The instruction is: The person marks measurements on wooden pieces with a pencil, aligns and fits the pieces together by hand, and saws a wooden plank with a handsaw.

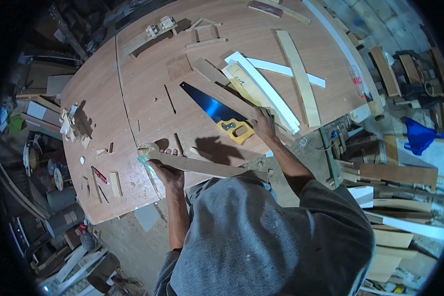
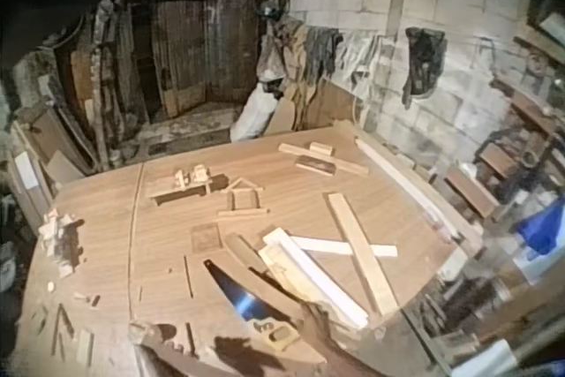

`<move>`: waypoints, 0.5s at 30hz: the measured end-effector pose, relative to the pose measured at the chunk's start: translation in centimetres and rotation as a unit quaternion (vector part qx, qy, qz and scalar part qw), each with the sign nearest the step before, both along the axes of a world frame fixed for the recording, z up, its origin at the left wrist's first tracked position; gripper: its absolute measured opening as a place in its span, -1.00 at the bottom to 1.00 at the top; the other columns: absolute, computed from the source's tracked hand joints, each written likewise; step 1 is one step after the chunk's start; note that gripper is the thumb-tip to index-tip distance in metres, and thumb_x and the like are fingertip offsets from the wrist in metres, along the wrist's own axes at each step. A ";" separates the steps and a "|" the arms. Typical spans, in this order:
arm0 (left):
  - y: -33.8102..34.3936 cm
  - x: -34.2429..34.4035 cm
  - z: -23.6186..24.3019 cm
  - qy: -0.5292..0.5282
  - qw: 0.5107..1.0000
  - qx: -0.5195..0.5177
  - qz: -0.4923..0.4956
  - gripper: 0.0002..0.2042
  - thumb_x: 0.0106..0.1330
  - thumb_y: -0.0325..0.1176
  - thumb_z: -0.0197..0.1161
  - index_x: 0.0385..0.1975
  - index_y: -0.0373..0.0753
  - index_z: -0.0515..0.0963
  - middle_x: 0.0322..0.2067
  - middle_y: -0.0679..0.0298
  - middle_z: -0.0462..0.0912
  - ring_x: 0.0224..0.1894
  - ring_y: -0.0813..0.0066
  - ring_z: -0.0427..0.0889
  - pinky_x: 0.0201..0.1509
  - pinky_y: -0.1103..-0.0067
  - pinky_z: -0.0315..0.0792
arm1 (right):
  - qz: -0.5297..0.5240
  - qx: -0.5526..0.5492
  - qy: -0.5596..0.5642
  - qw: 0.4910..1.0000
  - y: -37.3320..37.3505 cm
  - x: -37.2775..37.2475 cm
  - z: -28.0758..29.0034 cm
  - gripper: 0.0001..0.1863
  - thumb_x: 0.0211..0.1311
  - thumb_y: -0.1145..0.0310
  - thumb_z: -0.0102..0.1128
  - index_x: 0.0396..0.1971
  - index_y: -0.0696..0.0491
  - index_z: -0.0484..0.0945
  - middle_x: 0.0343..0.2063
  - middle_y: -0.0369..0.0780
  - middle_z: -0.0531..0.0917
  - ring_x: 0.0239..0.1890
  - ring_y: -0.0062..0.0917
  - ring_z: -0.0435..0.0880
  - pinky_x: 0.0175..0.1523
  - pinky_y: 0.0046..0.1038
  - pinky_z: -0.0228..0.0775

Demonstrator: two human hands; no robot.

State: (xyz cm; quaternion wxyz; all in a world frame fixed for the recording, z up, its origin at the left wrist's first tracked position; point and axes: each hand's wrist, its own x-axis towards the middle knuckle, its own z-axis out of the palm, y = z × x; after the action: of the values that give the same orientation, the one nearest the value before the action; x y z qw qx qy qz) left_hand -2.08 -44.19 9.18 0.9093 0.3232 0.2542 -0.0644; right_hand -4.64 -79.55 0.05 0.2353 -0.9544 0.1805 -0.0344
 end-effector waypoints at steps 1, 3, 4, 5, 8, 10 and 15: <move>-0.6 -0.1 0.5 0.006 1.000 0.003 0.004 -0.27 0.15 0.45 -0.02 -0.08 -0.19 0.43 -0.26 0.20 0.59 -0.23 0.21 0.56 -0.10 0.26 0.50 | 0.003 0.005 0.000 1.000 -0.8 0.5 -0.6 -0.42 0.05 0.36 0.29 0.13 0.12 0.40 0.08 -0.04 0.45 0.15 -0.10 0.36 0.20 -0.05 0.20; -0.8 -0.3 1.0 0.025 0.999 0.016 0.023 -0.26 0.16 0.45 -0.04 -0.07 -0.20 0.43 -0.26 0.20 0.58 -0.23 0.21 0.55 -0.09 0.26 0.49 | 0.051 -0.072 -0.044 0.995 -0.9 1.3 -1.2 -0.42 0.02 0.32 0.33 0.11 0.10 0.42 0.03 -0.08 0.46 0.14 -0.16 0.36 0.15 -0.10 0.21; -0.9 -0.4 1.0 0.014 0.999 0.020 0.026 -0.26 0.17 0.44 -0.05 -0.07 -0.21 0.43 -0.26 0.20 0.58 -0.23 0.21 0.55 -0.09 0.26 0.49 | 0.054 -0.066 -0.044 0.995 -1.1 1.6 -1.4 -0.42 0.02 0.32 0.33 0.11 0.10 0.42 0.03 -0.08 0.46 0.14 -0.16 0.36 0.15 -0.10 0.21; -1.2 -0.4 1.2 0.002 0.999 0.023 0.031 -0.26 0.19 0.44 -0.07 -0.06 -0.21 0.43 -0.27 0.20 0.57 -0.22 0.22 0.55 -0.09 0.26 0.49 | 0.039 -0.070 -0.068 0.994 -1.3 2.0 -1.1 -0.39 0.00 0.29 0.37 0.09 0.11 0.42 0.01 -0.09 0.46 0.14 -0.18 0.36 0.13 -0.11 0.21; -2.1 0.2 1.6 0.026 0.997 0.054 0.055 -0.27 0.19 0.44 -0.06 -0.07 -0.22 0.42 -0.27 0.19 0.55 -0.22 0.23 0.54 -0.09 0.26 0.48 | -0.017 -0.061 -0.065 0.996 -2.4 3.7 0.2 -0.35 -0.06 0.27 0.42 0.09 0.10 0.41 -0.02 -0.12 0.44 0.13 -0.21 0.36 0.09 -0.13 0.20; -2.9 0.4 1.8 0.016 0.997 0.053 0.052 -0.27 0.18 0.44 -0.04 -0.08 -0.21 0.42 -0.27 0.20 0.54 -0.22 0.24 0.53 -0.10 0.27 0.47 | -0.045 -0.055 -0.011 0.997 -3.3 5.1 0.7 -0.32 -0.09 0.27 0.44 0.11 0.02 0.40 0.00 -0.12 0.40 0.08 -0.20 0.39 0.06 -0.11 0.24; -4.6 1.9 1.9 -0.039 0.999 0.038 -0.002 -0.30 0.16 0.43 -0.01 -0.11 -0.18 0.42 -0.26 0.20 0.51 -0.23 0.26 0.51 -0.12 0.29 0.46 | -0.076 0.030 -0.103 0.991 -8.3 6.9 -2.5 -0.36 0.00 0.37 0.38 0.15 0.03 0.39 -0.02 -0.04 0.46 0.01 -0.15 0.50 0.01 -0.10 0.39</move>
State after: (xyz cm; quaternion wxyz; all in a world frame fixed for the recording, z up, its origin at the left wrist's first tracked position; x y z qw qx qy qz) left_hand -0.15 -48.79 11.06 0.9053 0.3605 0.2204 -0.0440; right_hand 2.22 -87.83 -2.46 0.2775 -0.9218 0.2288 -0.1449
